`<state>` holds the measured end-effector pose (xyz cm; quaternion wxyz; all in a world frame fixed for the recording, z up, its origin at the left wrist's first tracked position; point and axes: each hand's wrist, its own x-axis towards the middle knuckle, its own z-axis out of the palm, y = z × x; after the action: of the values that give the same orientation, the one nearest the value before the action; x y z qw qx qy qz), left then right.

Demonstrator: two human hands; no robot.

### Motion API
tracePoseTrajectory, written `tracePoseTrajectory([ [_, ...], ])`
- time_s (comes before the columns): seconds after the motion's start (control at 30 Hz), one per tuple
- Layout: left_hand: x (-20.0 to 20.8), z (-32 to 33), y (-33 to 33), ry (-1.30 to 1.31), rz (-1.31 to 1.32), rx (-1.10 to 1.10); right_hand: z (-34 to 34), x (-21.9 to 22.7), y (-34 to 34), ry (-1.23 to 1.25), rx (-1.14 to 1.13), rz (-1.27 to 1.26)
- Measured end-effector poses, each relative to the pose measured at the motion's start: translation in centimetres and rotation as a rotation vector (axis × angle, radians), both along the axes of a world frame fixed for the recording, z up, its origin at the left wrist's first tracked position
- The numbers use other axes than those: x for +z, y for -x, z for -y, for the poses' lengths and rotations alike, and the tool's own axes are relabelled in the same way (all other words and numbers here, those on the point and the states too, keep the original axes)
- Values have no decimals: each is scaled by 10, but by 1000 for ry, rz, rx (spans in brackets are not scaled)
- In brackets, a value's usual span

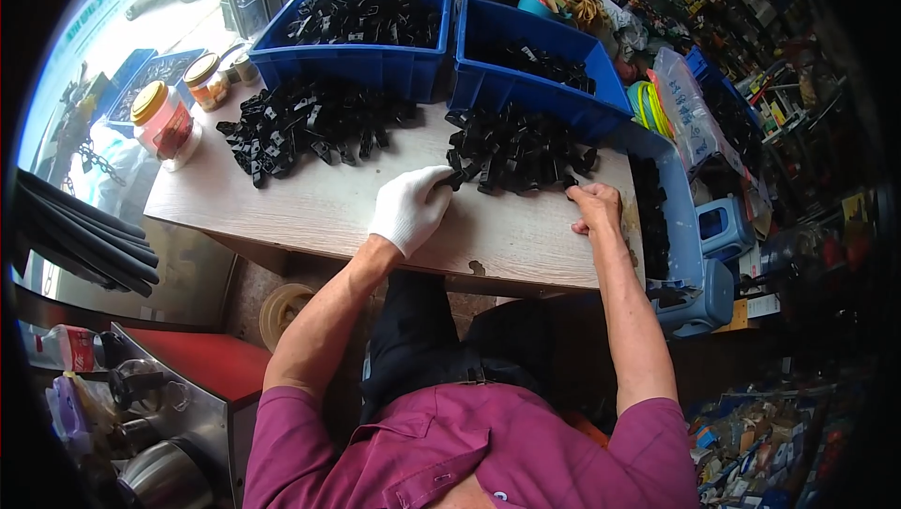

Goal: Sorting and inspecting small black plastic components at a workbench in a workshop.

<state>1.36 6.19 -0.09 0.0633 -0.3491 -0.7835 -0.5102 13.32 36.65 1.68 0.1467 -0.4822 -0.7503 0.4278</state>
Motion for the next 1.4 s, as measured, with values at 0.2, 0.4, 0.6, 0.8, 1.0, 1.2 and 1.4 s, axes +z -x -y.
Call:
tracePoseTrajectory([
  [0.2,-10,4,1,-250,359,-43,5,5,-27,251,-86,-198],
  [0.4,2,-31,-30,-502,854,-192,69,9,-35,533,269,-554],
  [0.6,-3,-65,-41,-517,808,-199,112,-7,-16,480,458,-535],
  [0.8,-4,-53,-37,-238,421,-216,102,-9,-11,490,504,-459],
  [1.0,-9,-35,-16,32,-204,-312,114,6,2,414,479,-177],
  [1.2,-13,-23,-14,146,-478,-333,123,13,7,294,508,-90],
  [1.4,-9,-17,-18,209,-553,-305,125,12,8,258,528,-48],
])
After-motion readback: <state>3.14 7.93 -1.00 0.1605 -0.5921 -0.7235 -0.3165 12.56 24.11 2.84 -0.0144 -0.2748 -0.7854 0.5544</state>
